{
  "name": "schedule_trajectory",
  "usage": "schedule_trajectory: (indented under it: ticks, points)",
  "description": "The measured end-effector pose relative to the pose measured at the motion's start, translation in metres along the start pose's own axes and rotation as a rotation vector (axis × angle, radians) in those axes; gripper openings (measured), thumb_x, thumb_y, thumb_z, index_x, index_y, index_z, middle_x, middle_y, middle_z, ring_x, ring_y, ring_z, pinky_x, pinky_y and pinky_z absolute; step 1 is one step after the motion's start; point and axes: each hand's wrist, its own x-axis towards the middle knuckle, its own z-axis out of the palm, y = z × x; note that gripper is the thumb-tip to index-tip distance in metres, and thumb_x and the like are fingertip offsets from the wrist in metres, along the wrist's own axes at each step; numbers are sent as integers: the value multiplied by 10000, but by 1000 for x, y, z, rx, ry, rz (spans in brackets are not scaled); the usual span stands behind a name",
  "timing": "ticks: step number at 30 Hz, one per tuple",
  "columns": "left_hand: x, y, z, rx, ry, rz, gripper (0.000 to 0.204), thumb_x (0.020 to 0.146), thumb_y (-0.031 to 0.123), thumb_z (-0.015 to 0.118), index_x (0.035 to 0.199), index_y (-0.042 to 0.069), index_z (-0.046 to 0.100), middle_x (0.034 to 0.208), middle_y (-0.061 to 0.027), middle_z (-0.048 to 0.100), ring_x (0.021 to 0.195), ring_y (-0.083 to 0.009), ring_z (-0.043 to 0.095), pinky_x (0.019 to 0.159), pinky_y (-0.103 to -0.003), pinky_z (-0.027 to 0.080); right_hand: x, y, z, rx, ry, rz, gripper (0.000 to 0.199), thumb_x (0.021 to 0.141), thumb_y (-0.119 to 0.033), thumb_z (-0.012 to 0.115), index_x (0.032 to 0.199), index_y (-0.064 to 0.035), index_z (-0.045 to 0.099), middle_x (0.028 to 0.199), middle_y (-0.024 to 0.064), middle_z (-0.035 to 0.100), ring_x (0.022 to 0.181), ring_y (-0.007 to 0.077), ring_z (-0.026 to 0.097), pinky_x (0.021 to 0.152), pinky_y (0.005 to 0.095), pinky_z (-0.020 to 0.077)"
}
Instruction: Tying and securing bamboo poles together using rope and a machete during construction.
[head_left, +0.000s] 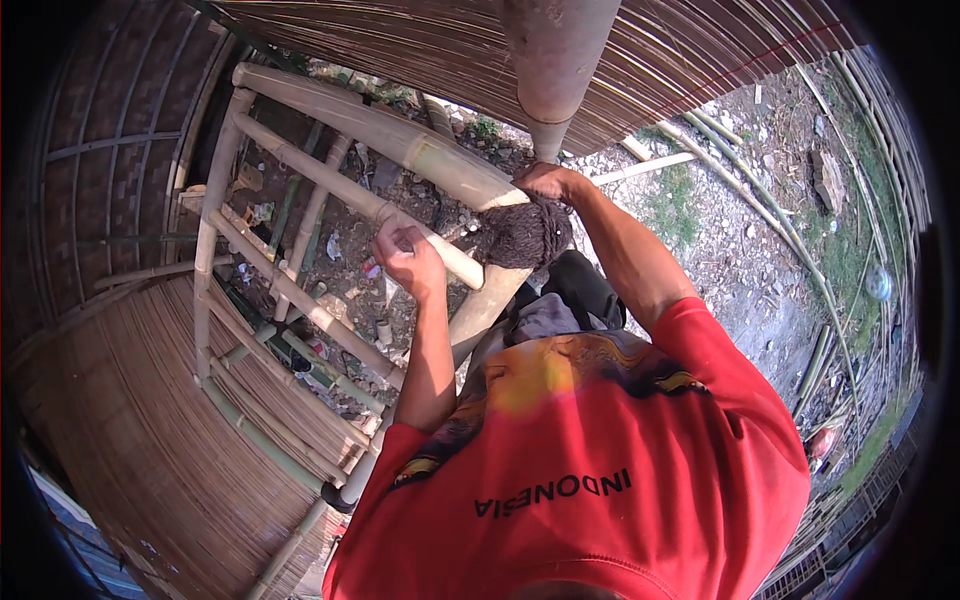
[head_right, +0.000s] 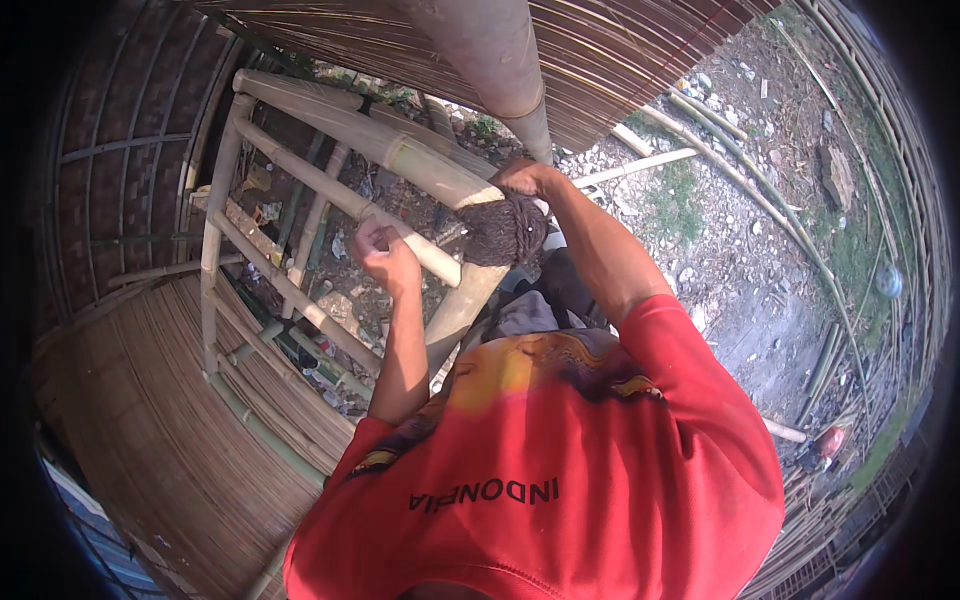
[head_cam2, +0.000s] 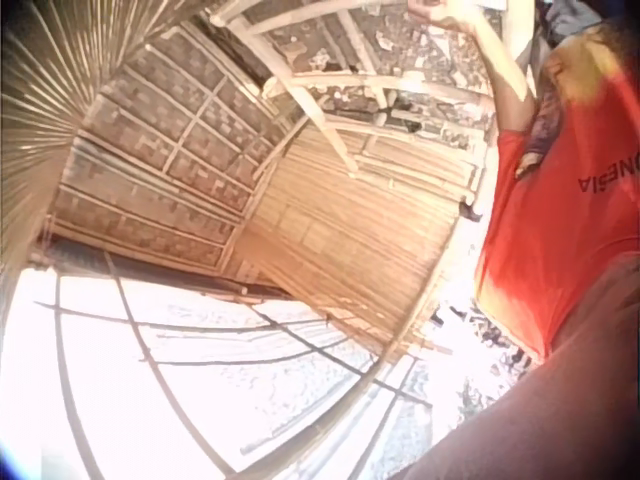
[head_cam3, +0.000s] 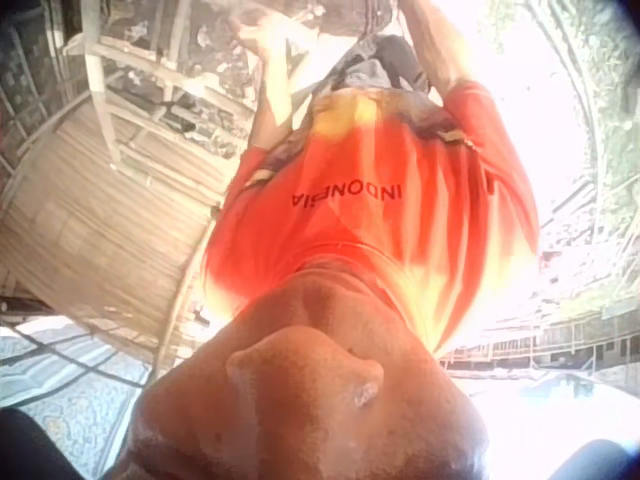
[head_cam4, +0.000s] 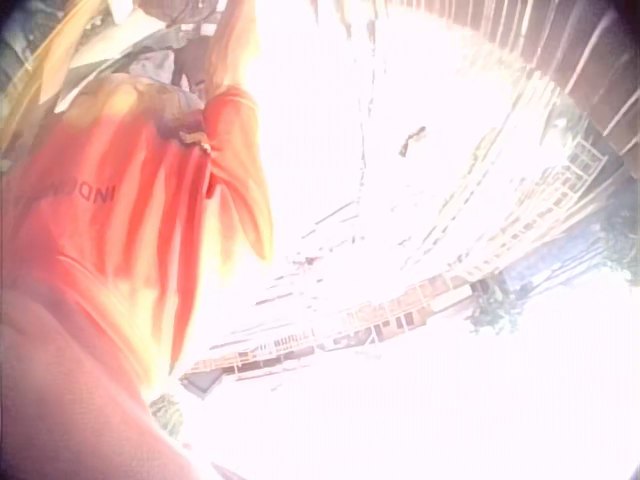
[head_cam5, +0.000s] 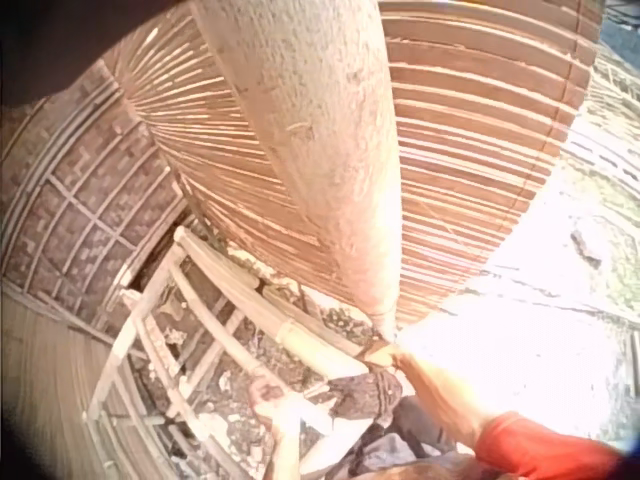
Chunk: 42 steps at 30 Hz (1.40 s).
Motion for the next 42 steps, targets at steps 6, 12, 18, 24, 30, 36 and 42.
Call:
schedule_trajectory:
  ticks: [6,12,18,24,30,36,42]
  points:
    - [-3,9,-7,13,-341,-75,281,930,-4,599,1208,-32,622,1143,-175,675,1039,-280,674,901,-409,547,-27,-111,-57,215,14,59,390,913,-201,604,1255,-31,684,1264,155,694,1135,277,655,970,377,522]
    - [21,-61,77,-564,-509,-1125,292,1004,110,551,1278,39,625,1182,-138,684,1069,-256,678,943,-436,554,-29,-111,-48,308,113,153,359,956,-45,482,1267,-11,658,1260,166,679,1128,252,629,988,353,501]
    - [-2,-38,98,-507,-798,-1325,345,1030,62,413,1283,53,647,1303,-115,680,1197,-245,631,915,-462,532,-51,-104,-38,357,182,243,501,877,-68,485,1359,-18,611,1317,202,667,1144,265,654,980,343,510]
    - [-1,-95,95,-215,-767,-1023,372,1003,58,426,1315,25,628,1285,-126,675,1116,-237,629,879,-379,505,-35,-113,-37,288,198,156,325,1003,-137,532,1255,5,678,1277,155,692,1126,225,649,1031,344,499]
    - [35,2,74,334,-1386,-404,356,872,124,533,1102,-82,710,1037,-306,721,1003,-327,713,854,-419,544,-46,-54,4,498,278,305,387,963,-179,585,1308,-19,659,1228,151,709,1066,218,676,959,335,521]
    - [54,50,14,637,-1156,-240,341,891,262,641,1084,8,764,1100,-239,743,1066,-374,717,912,-451,530,-18,-119,-26,444,185,275,455,892,-100,689,1338,-20,654,1194,124,734,1018,172,676,857,317,534]
    - [55,104,32,380,-1082,-313,318,967,266,702,1053,-33,768,914,-107,733,779,-194,647,692,-371,531,-37,-36,2,387,289,-324,438,907,-109,695,1330,0,653,1163,122,734,987,164,676,841,311,534]
